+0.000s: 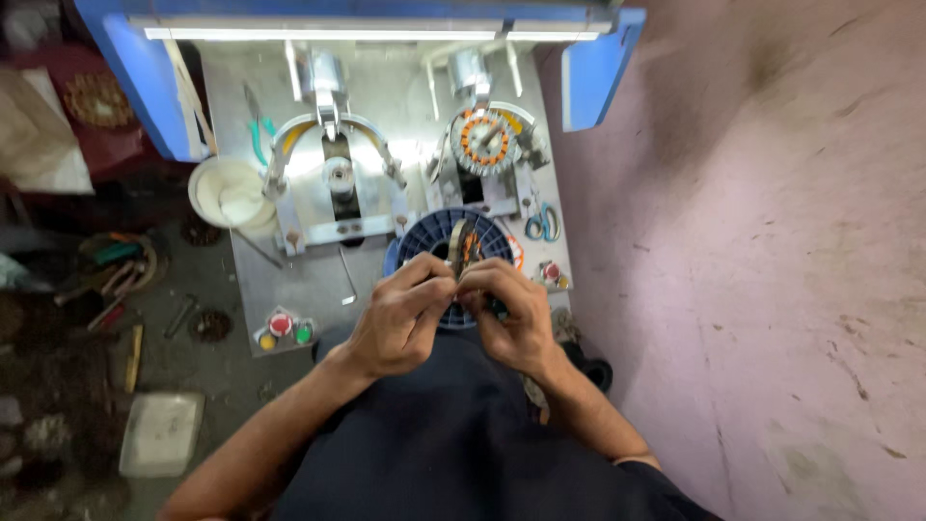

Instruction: The person uses a screwdriver to adjust small components on a blue circular electrical part. They repeatedly tighten and loosen screws on the copper windings while holding the part steady. The person briefly retrieves a container of white material and places it on the machine before resuming adjustments.

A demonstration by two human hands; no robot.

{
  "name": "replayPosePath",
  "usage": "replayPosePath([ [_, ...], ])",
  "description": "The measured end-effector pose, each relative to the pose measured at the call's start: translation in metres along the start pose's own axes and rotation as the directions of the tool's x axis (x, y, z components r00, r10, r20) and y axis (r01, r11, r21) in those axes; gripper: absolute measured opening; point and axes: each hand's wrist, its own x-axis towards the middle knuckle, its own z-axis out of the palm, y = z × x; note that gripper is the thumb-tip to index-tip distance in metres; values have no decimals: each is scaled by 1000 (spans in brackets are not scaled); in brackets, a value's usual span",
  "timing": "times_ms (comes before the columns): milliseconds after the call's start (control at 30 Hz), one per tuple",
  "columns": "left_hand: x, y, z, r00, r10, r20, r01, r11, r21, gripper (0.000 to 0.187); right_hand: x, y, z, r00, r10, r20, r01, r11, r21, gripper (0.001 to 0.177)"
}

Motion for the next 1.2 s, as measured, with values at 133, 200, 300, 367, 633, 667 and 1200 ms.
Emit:
replayPosePath([
  [133,-6,-13,12,1000,-21,19,23,995,-93,8,-13,3,6,983,182,-35,-181,983,28,22],
  [200,-8,-21,14,997,-67,-30,63,991,-117,8,-16,4,9,957,271,-103,-265,962,73,20],
  [300,-4,-40,10,983,-132,-125,111,981,-161,18,-14,6,14,924,292,-247,-295,955,24,20],
  [367,2,-59,4,978,-147,-148,103,958,-268,33,-13,7,16,935,220,-280,-260,959,-115,15],
  [633,24,-115,-12,961,8,276,130,869,-477,54,-3,8,31,942,197,-271,-265,933,-244,20],
  [667,23,-118,-11,951,2,308,167,837,-520,51,-3,8,32,943,195,-269,-264,931,-253,21],
  [1200,9,-124,-5,978,-30,208,135,849,-511,43,-5,7,41,958,123,-260,-238,847,-476,22],
])
